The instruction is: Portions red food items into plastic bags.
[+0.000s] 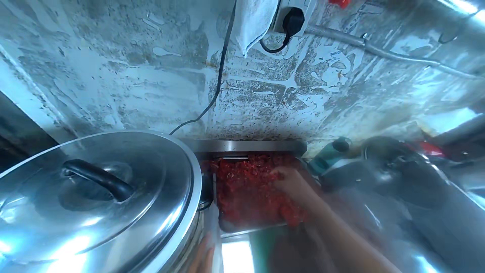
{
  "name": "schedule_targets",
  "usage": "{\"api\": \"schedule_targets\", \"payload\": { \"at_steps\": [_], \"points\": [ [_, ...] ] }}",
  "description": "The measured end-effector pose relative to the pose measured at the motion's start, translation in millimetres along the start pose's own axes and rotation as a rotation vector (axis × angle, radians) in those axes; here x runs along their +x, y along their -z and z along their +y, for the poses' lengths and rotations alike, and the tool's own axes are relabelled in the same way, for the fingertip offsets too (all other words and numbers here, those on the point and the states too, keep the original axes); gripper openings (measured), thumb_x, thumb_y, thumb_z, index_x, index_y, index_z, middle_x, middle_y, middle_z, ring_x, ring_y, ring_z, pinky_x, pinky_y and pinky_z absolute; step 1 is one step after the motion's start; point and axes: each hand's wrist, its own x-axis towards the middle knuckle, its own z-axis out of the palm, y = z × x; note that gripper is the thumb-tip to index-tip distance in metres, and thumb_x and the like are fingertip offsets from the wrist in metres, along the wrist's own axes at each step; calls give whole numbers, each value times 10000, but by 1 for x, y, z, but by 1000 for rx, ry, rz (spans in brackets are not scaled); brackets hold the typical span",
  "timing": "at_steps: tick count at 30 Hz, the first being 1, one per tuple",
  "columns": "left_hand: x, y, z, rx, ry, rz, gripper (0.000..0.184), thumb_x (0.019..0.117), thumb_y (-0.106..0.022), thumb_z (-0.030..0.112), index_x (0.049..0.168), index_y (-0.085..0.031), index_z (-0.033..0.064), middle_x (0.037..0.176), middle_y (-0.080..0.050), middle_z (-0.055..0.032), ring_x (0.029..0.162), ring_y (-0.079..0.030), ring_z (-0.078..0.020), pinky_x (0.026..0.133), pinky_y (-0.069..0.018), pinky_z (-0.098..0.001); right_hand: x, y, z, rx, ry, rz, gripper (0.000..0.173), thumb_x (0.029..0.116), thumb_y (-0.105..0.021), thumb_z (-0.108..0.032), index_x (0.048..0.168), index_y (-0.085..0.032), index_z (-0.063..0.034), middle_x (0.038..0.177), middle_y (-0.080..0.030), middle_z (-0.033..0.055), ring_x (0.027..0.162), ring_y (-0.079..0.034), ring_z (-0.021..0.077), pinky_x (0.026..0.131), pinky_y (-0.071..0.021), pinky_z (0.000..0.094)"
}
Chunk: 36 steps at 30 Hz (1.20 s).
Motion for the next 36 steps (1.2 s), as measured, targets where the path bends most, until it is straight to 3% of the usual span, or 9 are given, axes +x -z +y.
{"api": "schedule_targets", "payload": {
  "at_steps": [4,9,14,19,25,27,31,33,36],
  "points": [
    [36,-32,-14,241,-6,-165,716,888,-746,216,1506,-471,-17,1647,-343,-149,1277,-623,-306,974,-567,-482,-14,19,-24,210,30,64,201,874,-745,-32,1067,-691,-44,967,-733,111,843,-718,202,755,-617,381],
    [99,-75,-4,314,268,-460,790,847,-767,246,1537,-445,35,1590,-439,-128,1430,-467,-310,1148,-418,-517,-40,24,-49,387,30,63,158,882,-724,2,1032,-673,-12,926,-713,131,811,-702,212,734,-610,378],
    [117,-100,0,71,307,-391,719,859,-749,358,1487,-525,90,1439,-589,-141,1350,-548,-278,1143,-432,-500,-57,-9,-46,452,-27,56,203,885,-724,-20,1078,-663,-13,935,-706,115,788,-695,197,700,-604,358],
    [109,-84,5,-267,317,-240,787,810,-800,95,1505,-433,54,1313,-652,-147,1165,-666,-233,1010,-556,-440,-66,-68,0,496,-148,-102,360,908,-678,-47,1251,-567,-41,1087,-681,118,909,-688,219,723,-594,401],
    [87,-75,-13,-278,424,-296,833,799,-786,73,1533,-393,91,1312,-619,-204,962,-712,-298,776,-621,-496,-84,-76,14,-167,97,-457,358,1004,-525,-146,1347,-624,-114,1260,-672,115,1158,-650,232,1015,-518,490],
    [79,-73,-6,-256,406,-305,830,793,-782,46,1532,-406,66,1391,-573,-201,1059,-693,-297,834,-616,-498,-90,-76,13,-349,197,-479,374,1017,-497,-146,1365,-633,-135,1302,-677,109,1212,-643,265,1051,-494,542],
    [65,-78,6,-90,275,-305,689,830,-761,89,1468,-510,15,1571,-425,-222,1454,-434,-320,1165,-423,-454,-98,-85,24,-682,308,-535,319,952,-567,-100,1250,-672,-147,1270,-682,93,1202,-634,331,961,-525,607],
    [60,-85,6,-31,228,-341,693,835,-742,91,1483,-503,31,1629,-324,-233,1490,-381,-335,1176,-410,-454,-101,-91,30,-769,302,-550,246,920,-612,-130,1151,-695,-147,1161,-704,107,1145,-637,369,875,-539,632],
    [53,-84,12,-14,232,-388,759,842,-744,106,1530,-440,6,1669,-262,-196,1439,-470,-302,1129,-460,-444,-111,-84,18,-764,362,-584,242,920,-576,-105,1127,-698,-80,1119,-710,189,1063,-674,419,838,-524,674]
  ]
}}
